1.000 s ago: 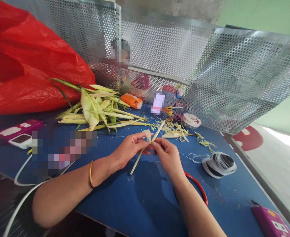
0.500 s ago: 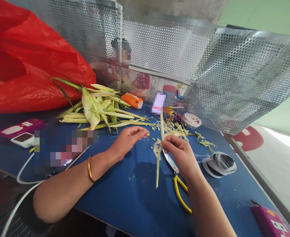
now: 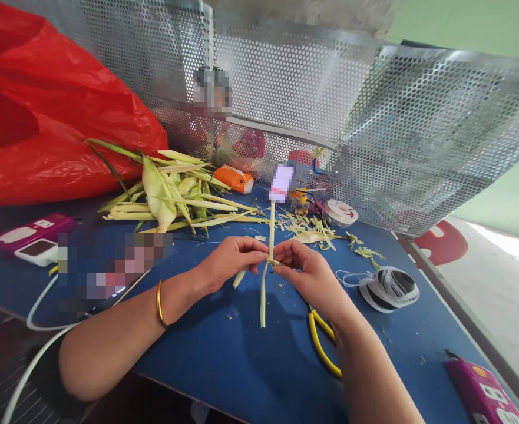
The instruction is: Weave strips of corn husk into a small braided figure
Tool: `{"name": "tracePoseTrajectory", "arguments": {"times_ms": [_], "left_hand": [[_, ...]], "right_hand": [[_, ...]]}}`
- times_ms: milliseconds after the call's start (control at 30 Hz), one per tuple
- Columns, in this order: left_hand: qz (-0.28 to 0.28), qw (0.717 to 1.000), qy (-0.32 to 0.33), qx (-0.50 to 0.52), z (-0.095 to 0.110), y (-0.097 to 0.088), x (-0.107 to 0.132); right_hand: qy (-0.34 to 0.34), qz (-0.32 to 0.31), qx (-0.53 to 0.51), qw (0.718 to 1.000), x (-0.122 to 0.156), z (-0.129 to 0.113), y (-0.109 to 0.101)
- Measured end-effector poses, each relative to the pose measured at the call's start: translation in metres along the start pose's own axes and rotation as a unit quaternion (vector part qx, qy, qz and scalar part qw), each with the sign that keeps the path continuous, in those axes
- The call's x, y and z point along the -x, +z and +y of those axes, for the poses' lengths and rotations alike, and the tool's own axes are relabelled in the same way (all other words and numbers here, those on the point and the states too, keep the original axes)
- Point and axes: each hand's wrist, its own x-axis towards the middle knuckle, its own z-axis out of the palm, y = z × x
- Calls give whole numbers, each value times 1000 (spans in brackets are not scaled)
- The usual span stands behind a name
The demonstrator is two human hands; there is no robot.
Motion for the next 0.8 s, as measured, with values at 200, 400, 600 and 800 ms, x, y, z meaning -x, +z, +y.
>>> {"name": "tracePoseTrajectory", "arguments": {"times_ms": [200, 400, 600, 800], "left_hand": [[-82, 979, -140, 123, -2, -2, 2], [-37, 987, -117, 108, -3, 2, 4], [-65, 982, -151, 96, -2, 1, 4], [-64, 986, -148, 32, -2, -1, 4]], "right_hand": [[-66, 81, 167, 980, 1, 3, -1], [-126, 75, 273, 951, 1, 2, -2], [-206, 67, 379, 900, 0, 4, -5], [-224, 80, 397, 887, 0, 1, 0]]}}
